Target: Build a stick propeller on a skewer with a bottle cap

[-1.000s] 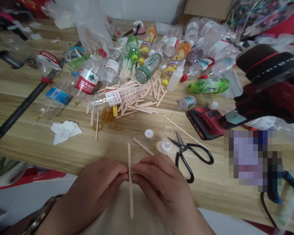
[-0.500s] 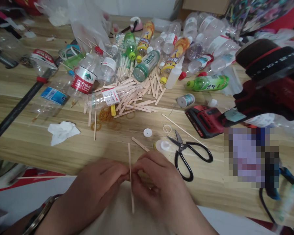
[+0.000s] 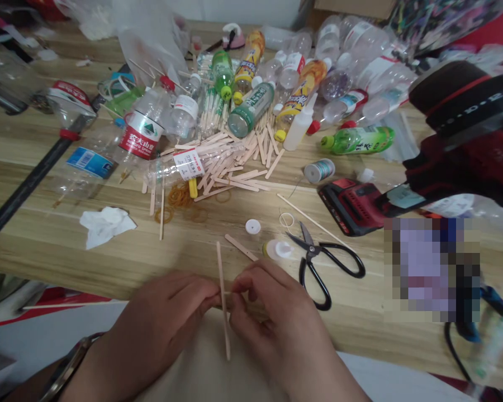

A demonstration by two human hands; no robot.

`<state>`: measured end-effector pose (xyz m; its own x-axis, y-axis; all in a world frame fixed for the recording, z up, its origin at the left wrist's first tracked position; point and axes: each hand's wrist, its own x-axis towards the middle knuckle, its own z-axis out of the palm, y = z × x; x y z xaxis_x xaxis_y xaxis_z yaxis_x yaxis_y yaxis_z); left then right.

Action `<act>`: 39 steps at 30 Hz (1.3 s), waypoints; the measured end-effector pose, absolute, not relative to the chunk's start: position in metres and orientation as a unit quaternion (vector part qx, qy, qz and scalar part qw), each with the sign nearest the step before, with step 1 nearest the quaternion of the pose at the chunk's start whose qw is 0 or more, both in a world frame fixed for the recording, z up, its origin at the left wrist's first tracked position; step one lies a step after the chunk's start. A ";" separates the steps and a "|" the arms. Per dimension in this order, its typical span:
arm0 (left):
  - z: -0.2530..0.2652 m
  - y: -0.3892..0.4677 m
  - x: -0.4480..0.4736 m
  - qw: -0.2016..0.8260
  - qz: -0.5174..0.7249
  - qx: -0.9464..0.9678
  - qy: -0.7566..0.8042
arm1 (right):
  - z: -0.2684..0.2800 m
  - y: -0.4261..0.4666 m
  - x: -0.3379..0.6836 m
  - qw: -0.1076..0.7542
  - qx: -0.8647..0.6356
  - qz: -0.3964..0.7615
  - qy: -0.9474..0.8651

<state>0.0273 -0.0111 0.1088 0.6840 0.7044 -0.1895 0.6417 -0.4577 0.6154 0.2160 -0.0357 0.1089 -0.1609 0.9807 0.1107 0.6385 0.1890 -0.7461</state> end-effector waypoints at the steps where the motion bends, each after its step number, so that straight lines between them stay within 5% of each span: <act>1: 0.109 -0.011 0.027 0.339 0.049 0.851 0.397 | 0.109 -0.036 0.217 0.307 -0.570 0.280 -0.709; 12: 0.110 -0.013 0.027 0.337 0.048 0.852 0.397 | 0.108 -0.037 0.217 0.314 -0.544 0.328 -0.705; 29: 0.111 -0.013 0.027 0.333 0.062 0.852 0.400 | 0.112 -0.041 0.218 0.309 -0.573 0.246 -0.718; 39: 0.109 -0.012 0.027 0.326 0.077 0.856 0.393 | 0.108 -0.037 0.216 0.294 -0.535 0.376 -0.698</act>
<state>0.0272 -0.0118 0.1089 0.6785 0.7241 -0.1239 0.6234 -0.4784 0.6184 0.2161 -0.0372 0.1082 -0.2554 0.9668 0.0087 0.5248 0.1462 -0.8386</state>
